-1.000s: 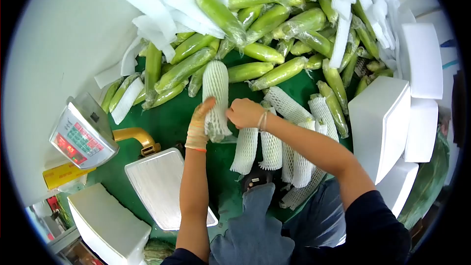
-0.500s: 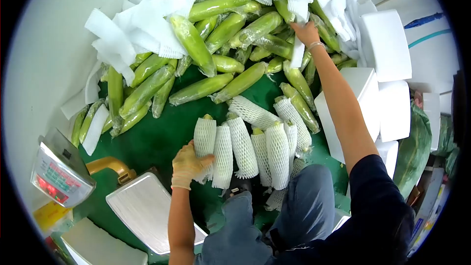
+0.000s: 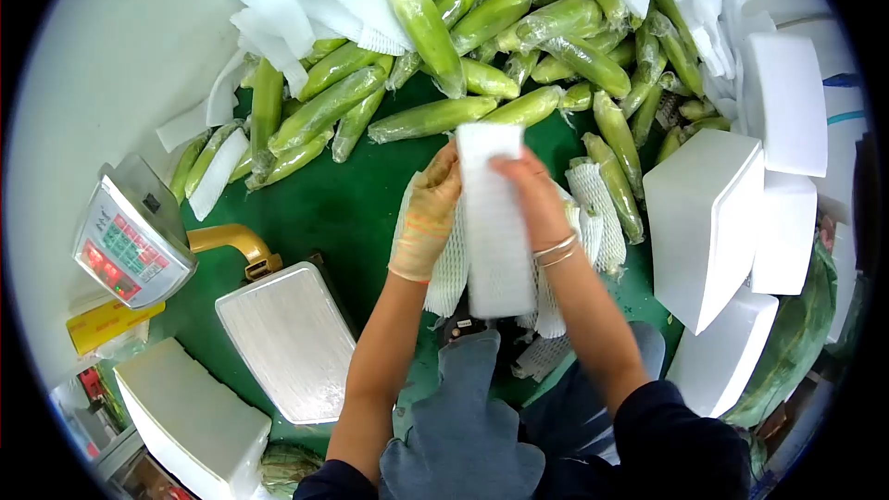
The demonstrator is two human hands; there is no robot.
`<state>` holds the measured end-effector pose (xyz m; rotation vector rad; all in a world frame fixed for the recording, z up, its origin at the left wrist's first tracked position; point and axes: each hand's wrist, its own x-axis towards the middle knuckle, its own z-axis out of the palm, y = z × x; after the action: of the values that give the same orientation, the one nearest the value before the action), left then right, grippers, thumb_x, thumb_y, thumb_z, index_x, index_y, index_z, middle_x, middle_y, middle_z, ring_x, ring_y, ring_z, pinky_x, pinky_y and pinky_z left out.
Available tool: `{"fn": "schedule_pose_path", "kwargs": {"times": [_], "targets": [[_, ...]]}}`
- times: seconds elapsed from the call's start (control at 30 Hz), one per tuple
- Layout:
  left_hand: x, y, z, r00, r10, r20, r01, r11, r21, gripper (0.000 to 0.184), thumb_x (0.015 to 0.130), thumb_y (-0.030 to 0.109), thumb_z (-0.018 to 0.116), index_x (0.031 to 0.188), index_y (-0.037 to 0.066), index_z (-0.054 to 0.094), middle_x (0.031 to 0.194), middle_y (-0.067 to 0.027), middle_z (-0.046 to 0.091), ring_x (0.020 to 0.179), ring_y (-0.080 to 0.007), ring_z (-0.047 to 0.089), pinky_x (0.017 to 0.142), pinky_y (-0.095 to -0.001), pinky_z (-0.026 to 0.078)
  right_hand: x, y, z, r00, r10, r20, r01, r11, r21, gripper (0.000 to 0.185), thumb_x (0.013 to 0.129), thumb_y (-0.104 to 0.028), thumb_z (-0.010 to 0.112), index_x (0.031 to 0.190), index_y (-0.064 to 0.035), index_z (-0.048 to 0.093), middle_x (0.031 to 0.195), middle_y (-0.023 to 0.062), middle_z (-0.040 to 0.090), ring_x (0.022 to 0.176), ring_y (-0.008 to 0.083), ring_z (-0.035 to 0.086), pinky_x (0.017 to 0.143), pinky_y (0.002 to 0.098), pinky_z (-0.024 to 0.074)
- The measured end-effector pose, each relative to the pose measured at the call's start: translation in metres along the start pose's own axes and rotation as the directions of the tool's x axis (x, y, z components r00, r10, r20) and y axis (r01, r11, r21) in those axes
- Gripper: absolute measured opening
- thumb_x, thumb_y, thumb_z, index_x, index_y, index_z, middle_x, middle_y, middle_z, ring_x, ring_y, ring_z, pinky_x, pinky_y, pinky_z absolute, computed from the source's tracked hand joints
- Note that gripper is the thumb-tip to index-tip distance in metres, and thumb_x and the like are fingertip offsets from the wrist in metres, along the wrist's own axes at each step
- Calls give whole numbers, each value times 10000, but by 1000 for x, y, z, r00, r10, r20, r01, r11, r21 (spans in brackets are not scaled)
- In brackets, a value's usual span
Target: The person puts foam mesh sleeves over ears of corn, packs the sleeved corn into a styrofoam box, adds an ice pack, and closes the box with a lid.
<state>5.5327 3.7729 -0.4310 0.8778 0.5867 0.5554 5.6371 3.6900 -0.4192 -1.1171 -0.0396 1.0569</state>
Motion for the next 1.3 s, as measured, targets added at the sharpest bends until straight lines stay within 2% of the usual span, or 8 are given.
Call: {"fn": "schedule_pose_path", "kwargs": {"times": [0.53,0.63,0.73,1.03,1.2,1.23,1.27,1.3], "targets": [[68,-47,5,991,123,59,-116,988,-101,138,845,157,564,855,20,573,888,-60,577,828,-166,543,741,-280,456,55,41,-33,919,-360,-163,377,922,88,148,861,-111,562,990,-38,550,981,34,572,850,138,553,740,280,476],[114,-39,16,670,666,330,-632,277,724,114,816,136,559,853,27,564,866,-159,589,811,-319,566,735,-341,471,82,11,-49,932,-139,-335,325,729,602,149,900,-185,499,965,-62,551,858,32,601,776,153,574,666,297,499],[159,-45,52,977,192,90,-147,309,940,218,848,233,509,860,21,556,906,-255,589,841,-370,588,717,-387,475,97,30,-59,932,34,-361,155,862,482,83,858,-107,473,817,-49,516,745,59,545,639,158,517,552,290,426],[148,-68,-4,917,-297,267,-312,-115,943,327,776,328,535,782,21,649,864,-228,625,775,-358,622,691,-422,497,86,76,-73,934,118,-338,-127,992,-6,155,777,-120,541,755,31,570,649,98,572,494,200,539,432,322,433],[39,3,13,890,-430,149,100,503,859,360,918,248,474,1244,98,499,1151,-87,571,987,-193,555,886,-240,411,5,67,-40,830,-548,-108,315,619,-719,329,781,-226,593,730,94,540,604,210,560,528,290,570,502,400,429],[45,-37,-21,627,-708,326,664,704,251,409,911,346,462,1203,65,519,1081,-76,602,908,-182,577,827,-252,442,-7,50,-35,825,-561,-66,317,557,-768,325,781,-236,600,747,83,547,611,210,563,544,304,575,508,409,426],[51,-75,-53,251,-859,446,945,119,-304,493,904,444,451,1161,32,539,1011,-66,633,828,-171,599,768,-264,473,-22,25,-22,820,-572,-24,319,491,-811,323,781,-245,608,764,72,553,617,210,565,560,318,579,515,418,423],[33,-45,-29,571,-748,337,814,568,-119,475,873,391,489,1189,37,505,1060,-93,605,884,-204,583,800,-284,464,-27,-4,-12,877,-471,-96,210,555,-805,318,783,-254,609,797,60,560,625,209,568,575,332,582,523,428,422]]}}
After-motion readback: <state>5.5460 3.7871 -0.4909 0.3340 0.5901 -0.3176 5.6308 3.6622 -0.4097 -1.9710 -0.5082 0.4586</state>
